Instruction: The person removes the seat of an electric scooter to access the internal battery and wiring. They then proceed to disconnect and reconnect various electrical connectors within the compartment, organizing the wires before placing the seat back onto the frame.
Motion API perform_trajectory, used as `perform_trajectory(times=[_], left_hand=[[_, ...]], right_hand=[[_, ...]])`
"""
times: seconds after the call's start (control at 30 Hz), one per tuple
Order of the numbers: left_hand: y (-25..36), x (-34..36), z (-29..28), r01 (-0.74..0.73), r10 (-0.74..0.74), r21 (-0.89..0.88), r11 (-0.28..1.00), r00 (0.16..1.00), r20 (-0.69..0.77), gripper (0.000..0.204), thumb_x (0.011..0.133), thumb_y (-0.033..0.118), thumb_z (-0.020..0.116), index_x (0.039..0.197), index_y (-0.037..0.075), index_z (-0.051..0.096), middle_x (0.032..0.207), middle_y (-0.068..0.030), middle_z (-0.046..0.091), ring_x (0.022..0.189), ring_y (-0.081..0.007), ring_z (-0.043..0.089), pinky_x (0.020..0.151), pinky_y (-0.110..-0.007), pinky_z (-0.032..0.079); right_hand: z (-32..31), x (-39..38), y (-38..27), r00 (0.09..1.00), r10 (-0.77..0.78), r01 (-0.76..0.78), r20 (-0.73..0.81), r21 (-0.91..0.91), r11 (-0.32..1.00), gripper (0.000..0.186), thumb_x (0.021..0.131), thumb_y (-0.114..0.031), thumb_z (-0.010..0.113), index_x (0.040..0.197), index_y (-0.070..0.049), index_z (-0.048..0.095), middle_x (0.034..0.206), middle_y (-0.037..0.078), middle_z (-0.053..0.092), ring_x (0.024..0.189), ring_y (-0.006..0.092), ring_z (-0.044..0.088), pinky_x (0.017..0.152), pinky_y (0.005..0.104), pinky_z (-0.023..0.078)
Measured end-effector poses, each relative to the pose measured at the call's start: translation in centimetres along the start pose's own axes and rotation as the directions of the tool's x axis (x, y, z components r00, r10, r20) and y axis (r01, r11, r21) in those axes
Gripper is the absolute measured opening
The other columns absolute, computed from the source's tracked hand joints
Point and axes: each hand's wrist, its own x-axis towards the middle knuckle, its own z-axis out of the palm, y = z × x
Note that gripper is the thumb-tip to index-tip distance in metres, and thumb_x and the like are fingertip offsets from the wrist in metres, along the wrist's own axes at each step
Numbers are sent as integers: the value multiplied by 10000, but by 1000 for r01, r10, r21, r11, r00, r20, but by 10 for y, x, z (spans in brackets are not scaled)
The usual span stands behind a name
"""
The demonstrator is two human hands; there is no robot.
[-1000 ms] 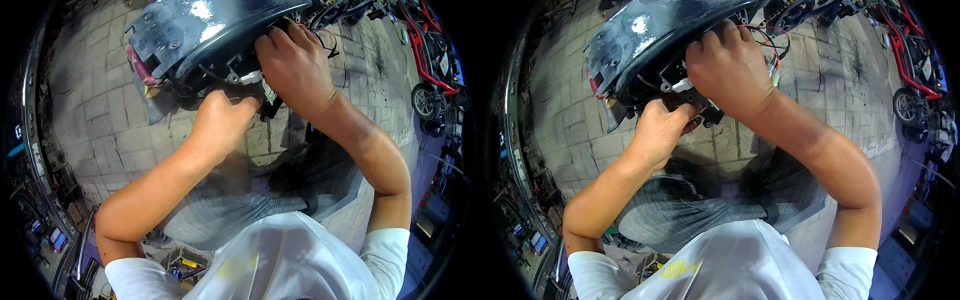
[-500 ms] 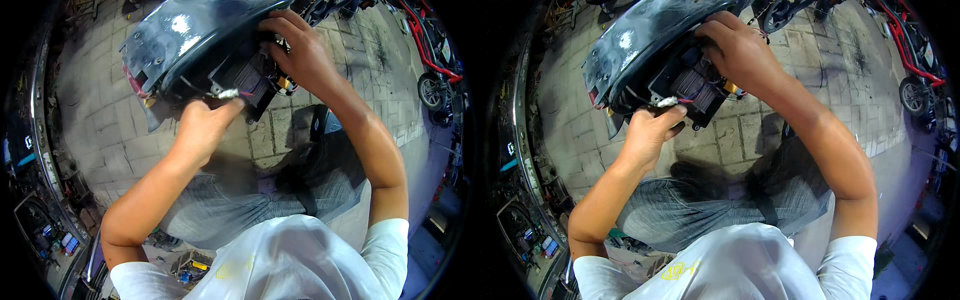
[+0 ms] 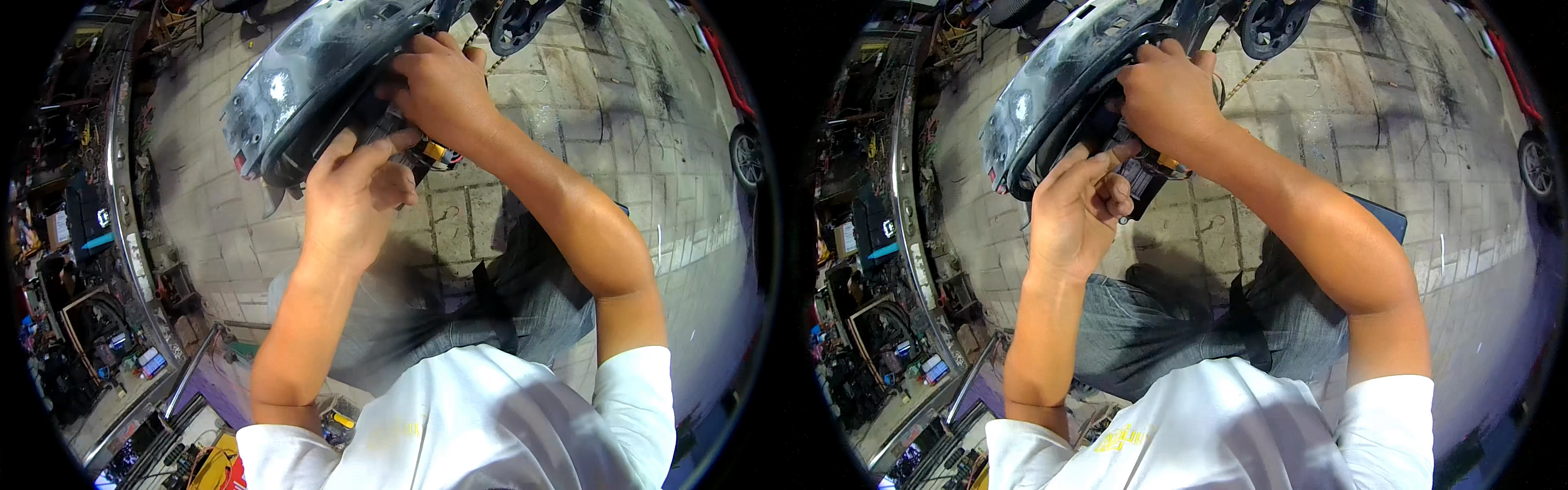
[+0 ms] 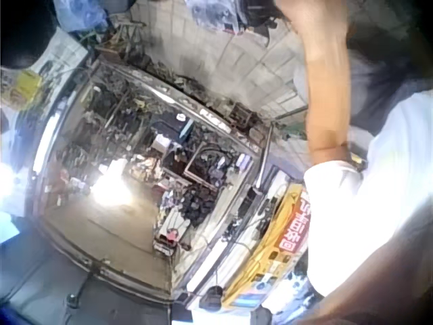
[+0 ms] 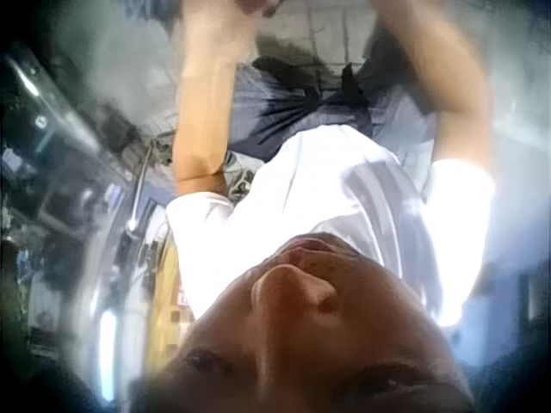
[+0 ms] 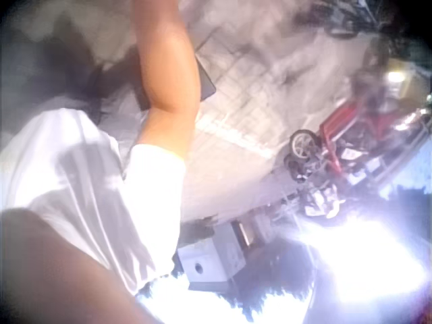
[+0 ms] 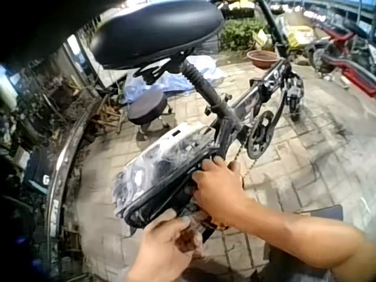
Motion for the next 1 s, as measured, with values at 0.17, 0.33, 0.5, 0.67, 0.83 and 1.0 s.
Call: perform_trajectory(times=[0.17,0.33,0.5,0.67,0.83,1.0], left_hand=[[-12,12,14,58,-68,-164,985,996,-52,100,951,74,557,855,84,532,1041,-110,627,734,-157,527,664,-315,436],[-26,13,14,-37,11,-318,947,997,-82,85,929,31,556,954,102,515,989,-52,546,764,-152,486,691,-316,408],[-34,13,5,-36,22,-465,885,999,-37,128,910,29,562,1001,107,517,1027,-29,529,778,-139,460,708,-308,395],[-33,13,3,-10,9,-560,828,1000,-5,191,904,47,557,1073,129,521,1008,1,511,759,-128,434,704,-302,385],[-36,10,9,-48,38,-347,937,999,-36,236,899,74,577,1112,160,522,977,24,503,742,-112,436,671,-294,388],[-35,11,12,-97,94,-18,995,988,-124,346,929,63,543,1269,114,507,993,-17,555,692,-115,521,579,-311,456]], right_hand=[[4,4,18,981,-127,129,-146,4,992,112,762,-161,702,859,-193,747,847,-33,602,938,212,574,819,460,347],[-7,4,19,951,-275,271,-141,-48,961,108,735,-88,672,809,-160,702,841,-46,584,891,177,576,813,405,354],[-8,4,23,932,-330,330,-150,-27,944,124,714,-52,664,803,-137,671,852,-33,576,896,183,575,831,396,356],[-12,4,23,928,-353,346,-116,-80,935,167,694,-41,678,832,-134,683,874,-32,581,921,184,581,829,404,359],[-15,5,20,922,-378,368,-79,-118,922,155,694,-54,683,825,-137,682,879,-32,582,935,178,586,840,411,366],[-18,5,16,924,-379,371,-45,-130,919,127,692,-84,682,808,-135,675,872,-27,585,938,180,594,837,418,374]])
